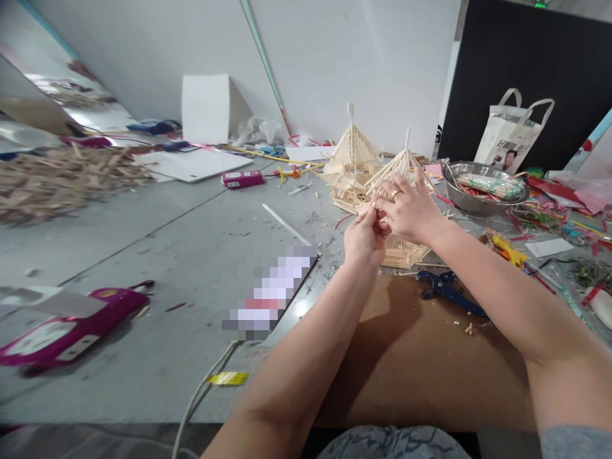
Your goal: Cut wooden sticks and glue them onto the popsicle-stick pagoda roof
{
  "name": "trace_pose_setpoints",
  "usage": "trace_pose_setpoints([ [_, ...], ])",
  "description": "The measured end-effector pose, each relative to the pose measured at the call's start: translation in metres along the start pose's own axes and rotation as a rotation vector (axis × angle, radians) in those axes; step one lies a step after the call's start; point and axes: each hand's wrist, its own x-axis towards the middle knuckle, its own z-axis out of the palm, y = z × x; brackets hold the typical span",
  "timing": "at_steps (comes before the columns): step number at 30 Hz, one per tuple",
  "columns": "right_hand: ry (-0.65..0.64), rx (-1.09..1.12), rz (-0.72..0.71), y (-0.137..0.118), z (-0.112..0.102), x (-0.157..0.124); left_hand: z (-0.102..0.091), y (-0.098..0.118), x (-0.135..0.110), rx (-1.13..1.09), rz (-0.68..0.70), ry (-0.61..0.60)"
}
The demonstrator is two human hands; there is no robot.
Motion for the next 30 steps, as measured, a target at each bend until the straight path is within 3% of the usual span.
trace_pose_setpoints([
  [6, 0.044, 0.030, -0.008, 0.000, 0.005, -0.001, -0.002, 0.000, 0.002, 0.030, 0.004, -0.005],
  [10, 0.113, 0.078, 0.029, 0.000, -0.003, -0.009, -0.001, 0.002, 0.002, 0.072, -0.010, 0.023],
  [16, 0.244, 0.180, 0.091, 0.008, -0.015, -0.052, 0.001, 0.002, 0.000, 0.085, 0.009, 0.034],
  [27, 0.346, 0.297, 0.203, 0.021, 0.006, -0.111, -0.003, -0.001, -0.005, 0.110, 0.063, 0.084],
  [30, 0.370, 0.347, 0.326, 0.037, 0.015, -0.131, -0.002, 0.000, -0.013, 0.134, 0.147, 0.069],
])
